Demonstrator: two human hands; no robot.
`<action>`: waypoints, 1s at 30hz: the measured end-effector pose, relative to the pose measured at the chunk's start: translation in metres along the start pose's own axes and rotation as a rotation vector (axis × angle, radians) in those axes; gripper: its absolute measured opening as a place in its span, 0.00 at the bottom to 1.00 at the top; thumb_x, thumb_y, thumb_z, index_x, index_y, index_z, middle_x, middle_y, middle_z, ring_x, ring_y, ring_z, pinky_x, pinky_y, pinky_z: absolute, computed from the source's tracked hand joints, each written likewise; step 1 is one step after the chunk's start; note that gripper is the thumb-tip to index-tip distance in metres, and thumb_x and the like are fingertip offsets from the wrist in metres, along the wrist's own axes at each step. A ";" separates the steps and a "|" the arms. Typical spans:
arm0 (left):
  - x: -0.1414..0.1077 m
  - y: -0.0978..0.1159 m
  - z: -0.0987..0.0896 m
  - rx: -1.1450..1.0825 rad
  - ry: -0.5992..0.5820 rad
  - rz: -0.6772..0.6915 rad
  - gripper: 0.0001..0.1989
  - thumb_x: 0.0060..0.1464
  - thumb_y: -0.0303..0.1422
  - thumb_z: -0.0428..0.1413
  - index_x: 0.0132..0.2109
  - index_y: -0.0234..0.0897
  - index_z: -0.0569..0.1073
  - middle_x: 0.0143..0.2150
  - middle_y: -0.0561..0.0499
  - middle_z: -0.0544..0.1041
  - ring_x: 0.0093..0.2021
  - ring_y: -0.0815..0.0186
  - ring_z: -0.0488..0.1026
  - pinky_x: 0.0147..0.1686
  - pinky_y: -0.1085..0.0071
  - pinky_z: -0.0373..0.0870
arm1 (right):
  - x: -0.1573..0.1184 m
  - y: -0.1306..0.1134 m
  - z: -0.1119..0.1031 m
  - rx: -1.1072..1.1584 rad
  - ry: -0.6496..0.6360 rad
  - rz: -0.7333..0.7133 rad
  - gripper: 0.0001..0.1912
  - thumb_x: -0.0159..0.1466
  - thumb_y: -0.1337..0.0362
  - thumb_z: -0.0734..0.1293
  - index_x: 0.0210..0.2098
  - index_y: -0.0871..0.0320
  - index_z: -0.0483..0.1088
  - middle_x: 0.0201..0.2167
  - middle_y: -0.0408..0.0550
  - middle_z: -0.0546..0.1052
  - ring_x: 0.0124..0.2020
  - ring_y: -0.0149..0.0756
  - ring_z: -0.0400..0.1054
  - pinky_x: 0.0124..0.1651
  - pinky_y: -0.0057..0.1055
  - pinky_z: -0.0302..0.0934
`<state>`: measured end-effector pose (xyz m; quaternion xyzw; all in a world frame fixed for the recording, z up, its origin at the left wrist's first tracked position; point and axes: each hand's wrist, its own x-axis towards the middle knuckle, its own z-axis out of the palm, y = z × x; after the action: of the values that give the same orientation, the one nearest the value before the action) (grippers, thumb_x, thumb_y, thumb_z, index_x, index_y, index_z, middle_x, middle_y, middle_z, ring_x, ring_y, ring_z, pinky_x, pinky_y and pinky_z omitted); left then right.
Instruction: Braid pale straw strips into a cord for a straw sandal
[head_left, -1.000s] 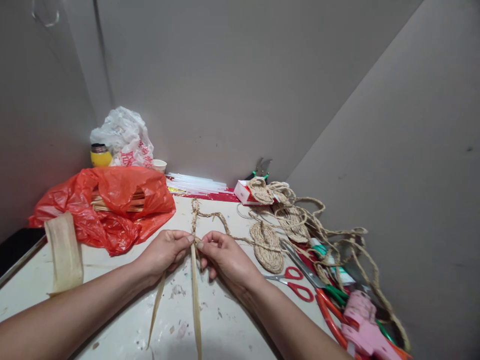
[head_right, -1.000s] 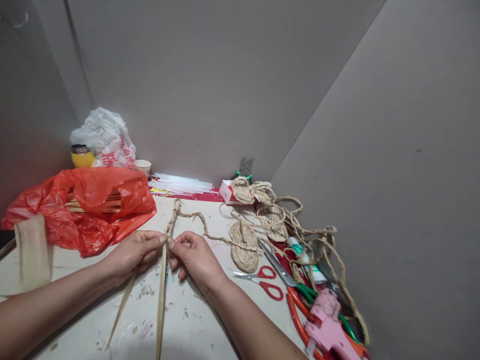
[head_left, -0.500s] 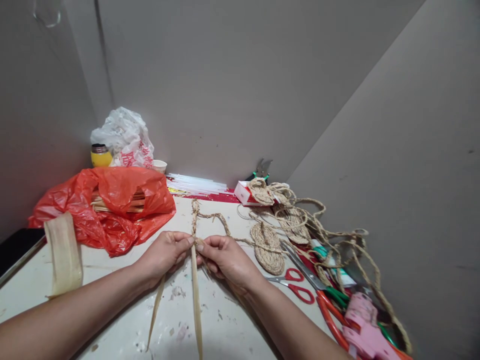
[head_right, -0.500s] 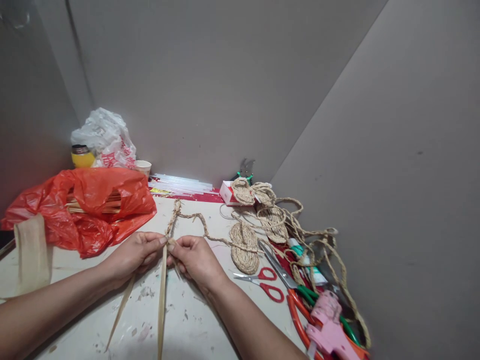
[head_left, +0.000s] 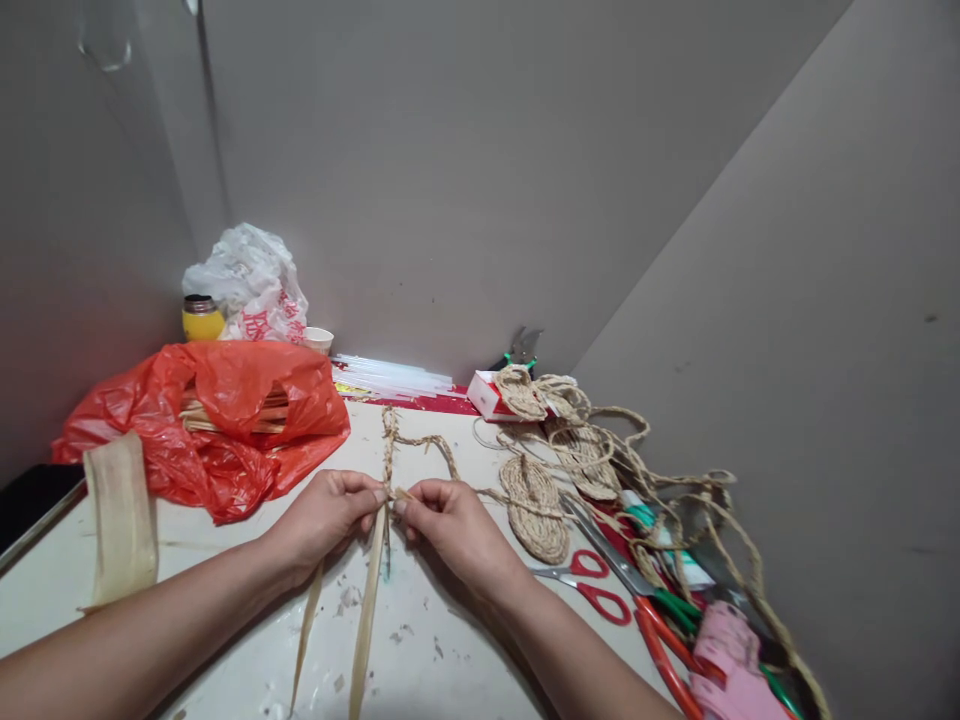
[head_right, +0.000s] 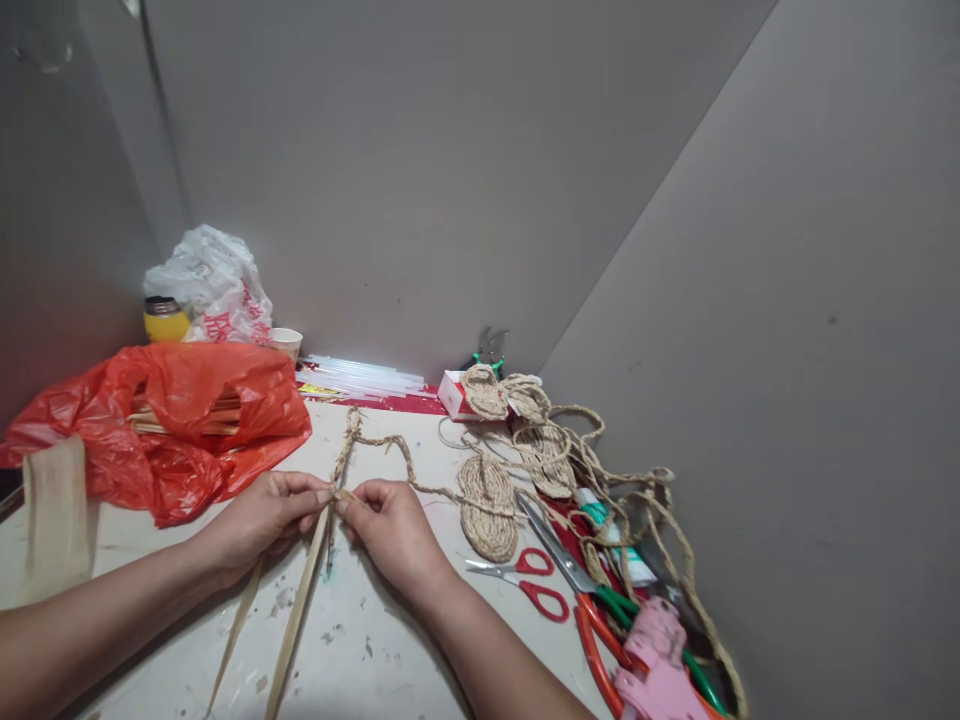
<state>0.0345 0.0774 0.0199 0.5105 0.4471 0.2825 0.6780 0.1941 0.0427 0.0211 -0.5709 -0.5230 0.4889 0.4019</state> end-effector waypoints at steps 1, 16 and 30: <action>0.000 0.000 0.000 -0.009 0.007 -0.008 0.18 0.43 0.45 0.59 0.30 0.32 0.72 0.16 0.60 0.62 0.13 0.79 0.46 0.14 0.76 0.38 | -0.001 -0.002 -0.001 -0.048 0.003 -0.017 0.18 0.56 0.55 0.66 0.17 0.60 0.66 0.15 0.41 0.66 0.18 0.27 0.54 0.23 0.26 0.48; 0.002 -0.005 -0.004 -0.168 -0.064 -0.027 0.14 0.45 0.39 0.58 0.23 0.37 0.62 0.12 0.63 0.53 0.12 0.79 0.42 0.11 0.77 0.37 | 0.009 -0.012 -0.068 -0.395 0.545 -0.294 0.11 0.56 0.59 0.66 0.34 0.60 0.74 0.33 0.52 0.78 0.34 0.42 0.69 0.41 0.36 0.60; -0.001 -0.004 0.000 -0.148 -0.032 -0.015 0.11 0.46 0.38 0.56 0.30 0.31 0.72 0.19 0.55 0.70 0.11 0.80 0.45 0.11 0.76 0.37 | -0.011 0.000 0.010 -0.254 0.320 -0.313 0.07 0.58 0.63 0.65 0.32 0.60 0.73 0.27 0.46 0.76 0.30 0.36 0.68 0.36 0.30 0.60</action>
<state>0.0338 0.0753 0.0159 0.4602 0.4180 0.3014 0.7230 0.1846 0.0316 0.0202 -0.5990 -0.5919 0.2543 0.4756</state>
